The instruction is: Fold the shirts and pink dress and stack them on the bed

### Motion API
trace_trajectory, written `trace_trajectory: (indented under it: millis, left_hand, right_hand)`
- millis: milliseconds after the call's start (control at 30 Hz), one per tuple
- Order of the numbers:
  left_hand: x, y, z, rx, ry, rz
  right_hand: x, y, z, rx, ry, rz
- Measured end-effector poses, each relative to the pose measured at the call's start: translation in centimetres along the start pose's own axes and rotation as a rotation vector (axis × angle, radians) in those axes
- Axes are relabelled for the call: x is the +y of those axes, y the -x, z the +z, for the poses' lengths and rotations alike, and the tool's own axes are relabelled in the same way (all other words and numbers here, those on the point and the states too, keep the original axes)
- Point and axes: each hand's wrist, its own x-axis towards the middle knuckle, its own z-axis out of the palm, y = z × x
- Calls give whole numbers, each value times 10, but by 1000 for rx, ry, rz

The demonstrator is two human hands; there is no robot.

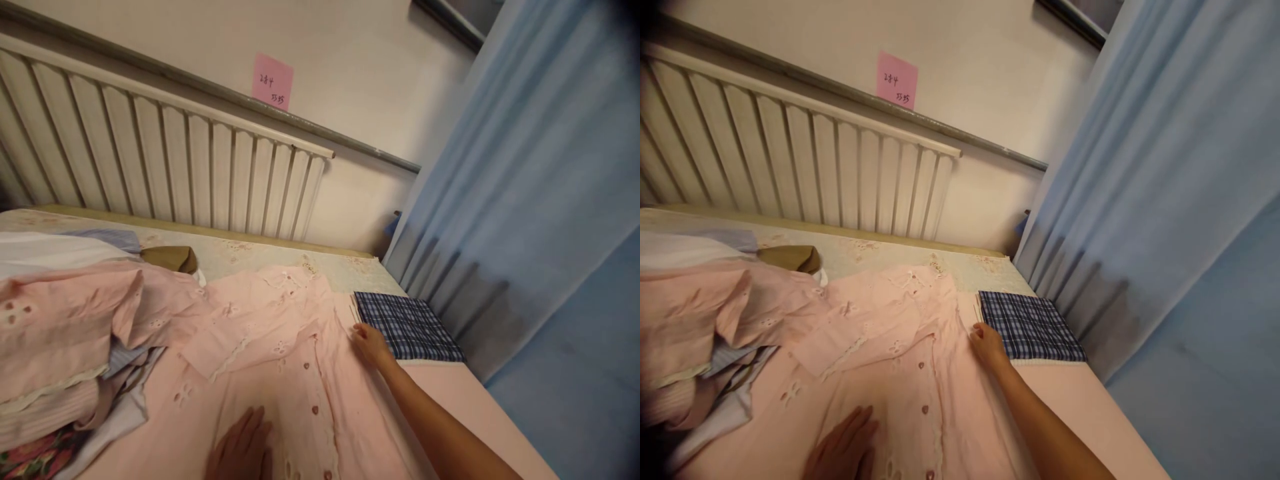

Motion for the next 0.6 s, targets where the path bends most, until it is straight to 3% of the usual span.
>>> trace_trajectory:
  millis: [133, 267, 400, 600]
  left_hand:
    - [16, -7, -15, -33, 28, -139]
    - [28, -13, -28, -114, 67, -218]
    - [31, -15, -35, -120, 63, -223]
    - [32, -13, -33, -89, 7, -197]
  right_hand:
    - [29, 78, -13, 20, -49, 33]
    - [49, 136, -20, 31, -145, 99]
    - [54, 179, -24, -16, -253, 216]
    - [44, 224, -34, -90, -229, 205]
